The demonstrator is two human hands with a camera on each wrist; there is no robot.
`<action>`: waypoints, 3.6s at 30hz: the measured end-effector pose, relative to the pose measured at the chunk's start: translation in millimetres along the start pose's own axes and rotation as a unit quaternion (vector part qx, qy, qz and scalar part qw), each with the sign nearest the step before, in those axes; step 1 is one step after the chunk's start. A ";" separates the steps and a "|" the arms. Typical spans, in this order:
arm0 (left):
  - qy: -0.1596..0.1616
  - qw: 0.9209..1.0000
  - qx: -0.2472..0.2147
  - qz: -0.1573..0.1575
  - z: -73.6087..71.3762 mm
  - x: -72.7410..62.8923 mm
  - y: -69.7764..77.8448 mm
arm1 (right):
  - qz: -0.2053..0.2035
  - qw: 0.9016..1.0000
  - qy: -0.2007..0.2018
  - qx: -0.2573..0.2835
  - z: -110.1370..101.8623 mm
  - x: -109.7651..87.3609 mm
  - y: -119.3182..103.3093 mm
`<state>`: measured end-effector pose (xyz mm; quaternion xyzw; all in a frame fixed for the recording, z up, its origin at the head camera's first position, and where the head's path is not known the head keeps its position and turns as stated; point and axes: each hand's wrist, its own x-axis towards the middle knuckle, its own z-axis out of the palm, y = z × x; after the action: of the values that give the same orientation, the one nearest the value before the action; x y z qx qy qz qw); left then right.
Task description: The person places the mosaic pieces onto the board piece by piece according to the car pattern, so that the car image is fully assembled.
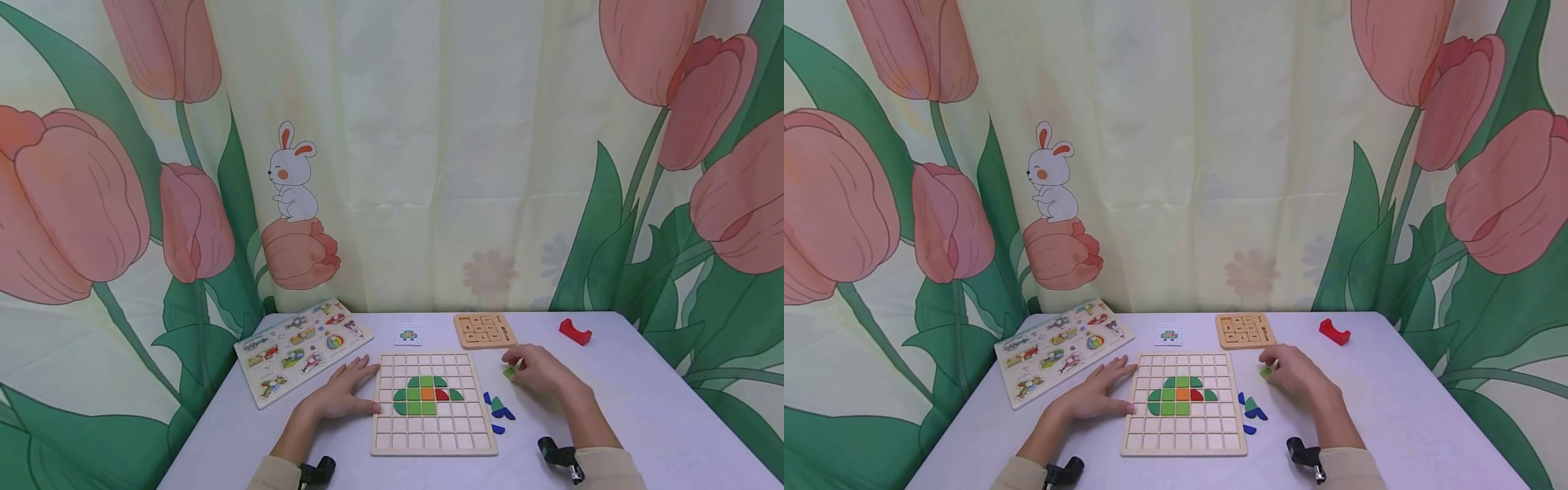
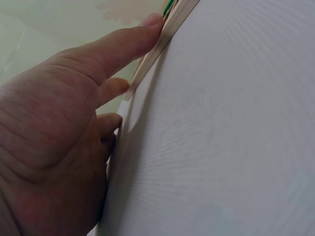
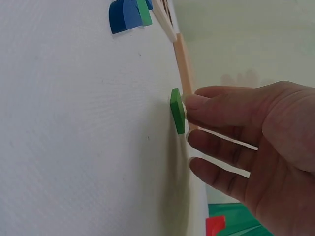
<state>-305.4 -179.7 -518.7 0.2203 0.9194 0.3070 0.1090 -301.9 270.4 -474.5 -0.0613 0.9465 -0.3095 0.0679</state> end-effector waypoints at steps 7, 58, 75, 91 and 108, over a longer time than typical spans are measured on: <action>-0.001 1.000 0.002 -0.001 0.3 0.1 0.4 | 0.013 1.000 -0.002 0.000 4.5 1.9 2.7; 0.000 1.000 -0.003 -0.001 -0.1 0.8 -1.3 | -0.118 0.987 -0.008 0.108 19.5 -0.3 -52.7; 0.000 1.000 -0.003 0.000 0.6 0.1 0.3 | -0.186 0.978 -0.046 0.086 42.0 -0.3 -74.1; -0.002 1.000 -0.004 0.008 -0.8 0.9 0.2 | -0.226 0.965 -0.121 0.058 57.4 1.7 -83.5; -0.004 1.000 -0.006 0.000 -1.8 0.5 0.4 | -0.228 0.965 -0.123 0.040 65.6 0.0 -89.2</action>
<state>-306.3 -180.1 -517.1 0.2210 0.9169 0.3121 0.1140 -284.4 161.1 -474.0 -0.3099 0.8786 -0.3447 0.1145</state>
